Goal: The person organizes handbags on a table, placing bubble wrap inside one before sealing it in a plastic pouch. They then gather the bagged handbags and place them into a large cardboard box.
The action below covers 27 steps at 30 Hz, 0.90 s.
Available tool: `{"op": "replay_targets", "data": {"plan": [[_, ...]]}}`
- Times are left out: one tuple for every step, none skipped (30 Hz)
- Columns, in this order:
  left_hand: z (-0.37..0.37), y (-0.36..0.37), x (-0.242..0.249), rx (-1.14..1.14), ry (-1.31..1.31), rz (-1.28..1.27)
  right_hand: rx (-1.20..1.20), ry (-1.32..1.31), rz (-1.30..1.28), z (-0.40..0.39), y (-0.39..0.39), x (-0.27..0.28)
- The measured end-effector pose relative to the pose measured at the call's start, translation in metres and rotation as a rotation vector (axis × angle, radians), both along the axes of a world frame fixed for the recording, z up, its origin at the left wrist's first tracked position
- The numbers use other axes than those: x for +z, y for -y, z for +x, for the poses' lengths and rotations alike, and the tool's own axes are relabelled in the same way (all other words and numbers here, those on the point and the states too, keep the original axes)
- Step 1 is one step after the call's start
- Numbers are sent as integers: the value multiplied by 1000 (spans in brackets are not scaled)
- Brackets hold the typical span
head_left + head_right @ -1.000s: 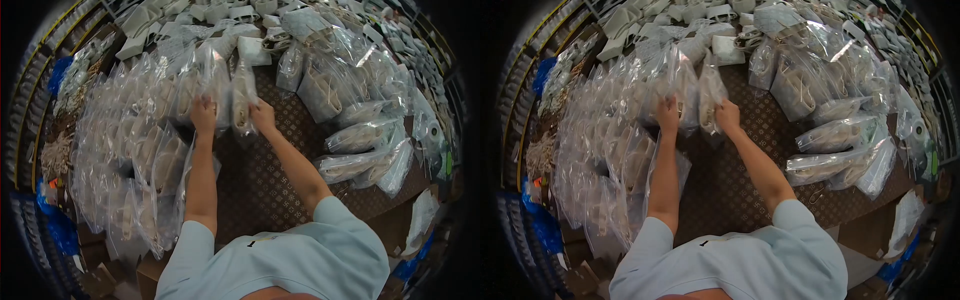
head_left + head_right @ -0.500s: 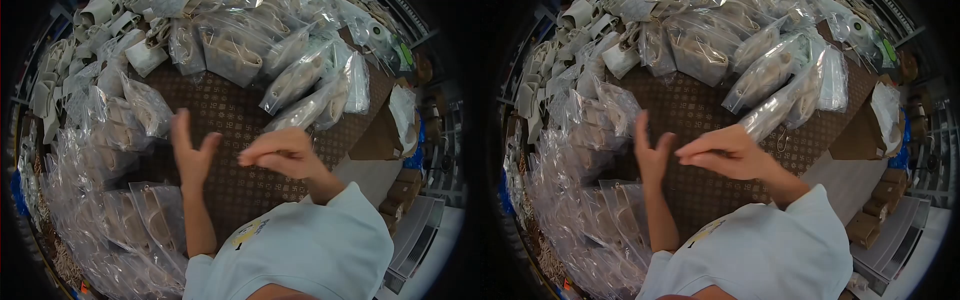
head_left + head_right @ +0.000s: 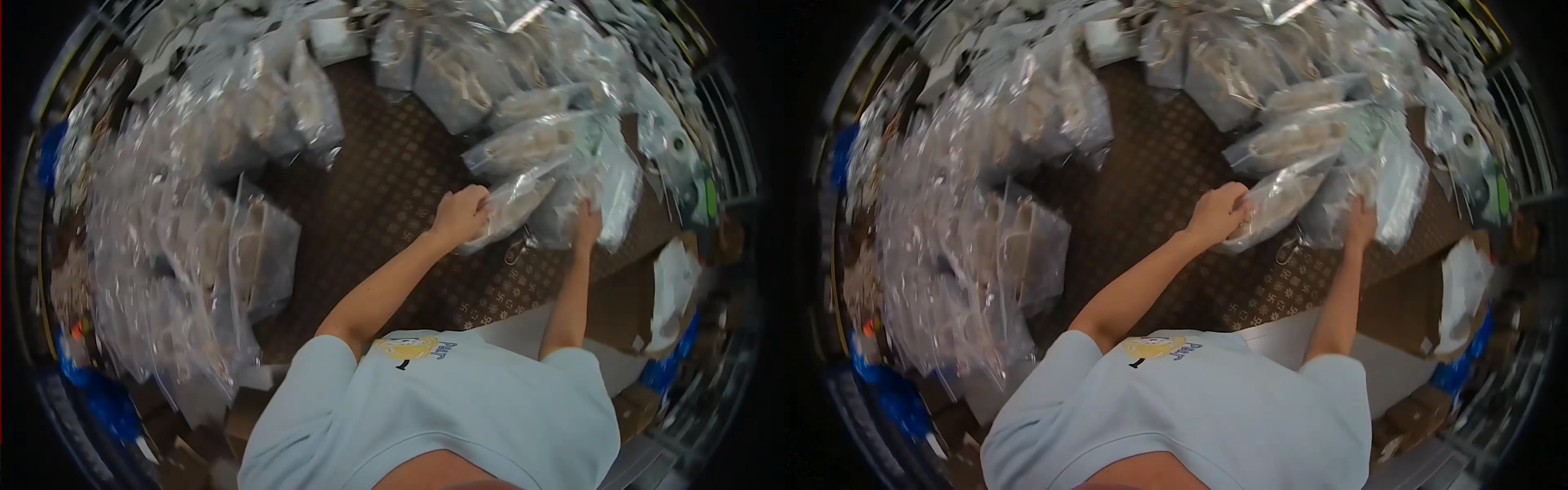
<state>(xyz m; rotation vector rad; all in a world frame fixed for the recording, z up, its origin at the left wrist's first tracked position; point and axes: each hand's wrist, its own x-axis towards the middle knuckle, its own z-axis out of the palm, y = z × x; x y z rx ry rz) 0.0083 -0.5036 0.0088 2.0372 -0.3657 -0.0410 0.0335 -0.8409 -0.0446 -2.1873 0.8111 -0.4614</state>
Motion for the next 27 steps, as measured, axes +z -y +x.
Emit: {"op": "replay_targets", "data": {"plan": [[-17, -22, -3, 90, -2, 7, 86, 15, 208, -23, -18, 24], [-38, -47, -7, 92, -29, -122, 122, 128, 118, -43, -30, 29], [-62, -70, -11, 84, -51, -254, 109, 86, 154, -64, -52, 49], [-90, -95, -4, 166, -72, -321, 184, 131, 157, -88, -68, 58], [-120, -122, 7, 234, -88, -385, 244, 181, 165, -104, -85, 64], [-152, -149, 16, 318, -199, -349, 270, 171, 179, -112, -111, 70], [-182, -174, 24, 390, -312, -316, 339, 133, 327, -125, -137, 77], [-205, -192, 30, 481, -244, -303, 400, 97, 468, -140, -162, 82], [-227, -206, 33, 565, -178, -293, 495, 63, 482, -149, -191, 84], [-247, -221, 28, 616, -154, -293, 585, 36, 496, -154, -223, 85], [-262, -234, 24, 663, -125, -291, 670, -73, 605, -161, -251, 82], [-272, -246, 26, 656, -117, -294, 755, -181, 712, -168, -277, 73], [-280, -258, 29, 644, 50, -19, 898, -83, 665, -176, -306, 48], [-292, -267, 30, 622, 209, 252, 1107, -58, 652, -180, -337, 49], [-310, -275, 27, 617, 207, 241, 1266, -69, 443, -189, -360, 45], [-330, -283, 24, 787, 37, 83, 1414, -73, 227, -194, -382, 41], [-346, -289, 22, 945, -139, -73, 1452, -224, 346, -197, -401, 56], [-357, -294, 20, 935, -139, -74, 1478, -381, 469, -198, -416, 72], [-368, -298, 18, 1034, -122, 5, 1470, -444, 470, -195, -427, 72], [-375, -301, 15, 1135, -95, 84, 1466, -436, 467, -194, -431, 67], [-384, -304, 1, 1131, -86, 83, 1429, -397, 582, -192, -432, 57], [-394, -309, -22, 1212, 28, 143, 1387, -355, 701, -192, -435, 45], [-396, -315, -35, 1290, 144, 202, 1382, -346, 703, -195, -435, 29], [-392, -313, -35, 1282, 143, 202, 1385, -425, 779, -204, -431, 10], [-385, -305, -34, 1310, 183, 157, 1382, -504, 855, -210, -431, -1], [-381, -303, -32, 1333, 223, 109, 1366, -501, 857, -217, -440, -15], [-380, -305, -32, 1317, 219, 100, 1408, -470, 784, -225, -456, -24]]}}
